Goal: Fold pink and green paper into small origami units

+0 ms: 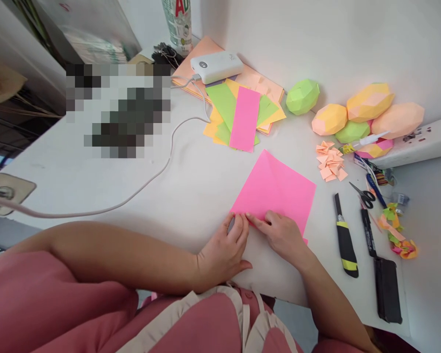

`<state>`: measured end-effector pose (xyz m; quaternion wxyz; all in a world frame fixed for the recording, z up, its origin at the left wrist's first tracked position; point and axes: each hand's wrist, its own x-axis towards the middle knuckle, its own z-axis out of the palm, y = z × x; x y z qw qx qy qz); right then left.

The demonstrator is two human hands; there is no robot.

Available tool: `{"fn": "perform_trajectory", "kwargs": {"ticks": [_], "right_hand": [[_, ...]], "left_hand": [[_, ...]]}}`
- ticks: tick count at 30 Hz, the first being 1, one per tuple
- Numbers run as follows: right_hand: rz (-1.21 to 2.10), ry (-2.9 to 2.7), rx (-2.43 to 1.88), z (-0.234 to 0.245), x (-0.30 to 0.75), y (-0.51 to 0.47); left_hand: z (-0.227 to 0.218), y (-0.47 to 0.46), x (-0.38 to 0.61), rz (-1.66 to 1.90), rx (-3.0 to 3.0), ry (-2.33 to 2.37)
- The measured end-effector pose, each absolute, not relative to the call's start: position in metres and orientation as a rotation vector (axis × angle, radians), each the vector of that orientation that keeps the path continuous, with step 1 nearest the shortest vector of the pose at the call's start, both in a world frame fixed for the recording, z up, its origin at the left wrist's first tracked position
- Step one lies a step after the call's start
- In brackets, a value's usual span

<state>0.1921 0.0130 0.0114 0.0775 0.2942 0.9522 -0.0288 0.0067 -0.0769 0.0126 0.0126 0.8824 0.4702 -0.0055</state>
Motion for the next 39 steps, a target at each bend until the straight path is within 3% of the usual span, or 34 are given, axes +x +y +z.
{"fn": "perform_trajectory", "kwargs": {"ticks": [23,39], "right_hand": [[0.168,3.031,0.758,0.0163,0.1903,0.0084],[0.174,3.066,0.772,0.0173,0.1877,0.0046]], "left_hand": [[0.0160,-0.0825,0.0073,-0.010,2.839,1.534],[0.0146,-0.0805,0.0065,0.021,2.848,1.505]]}}
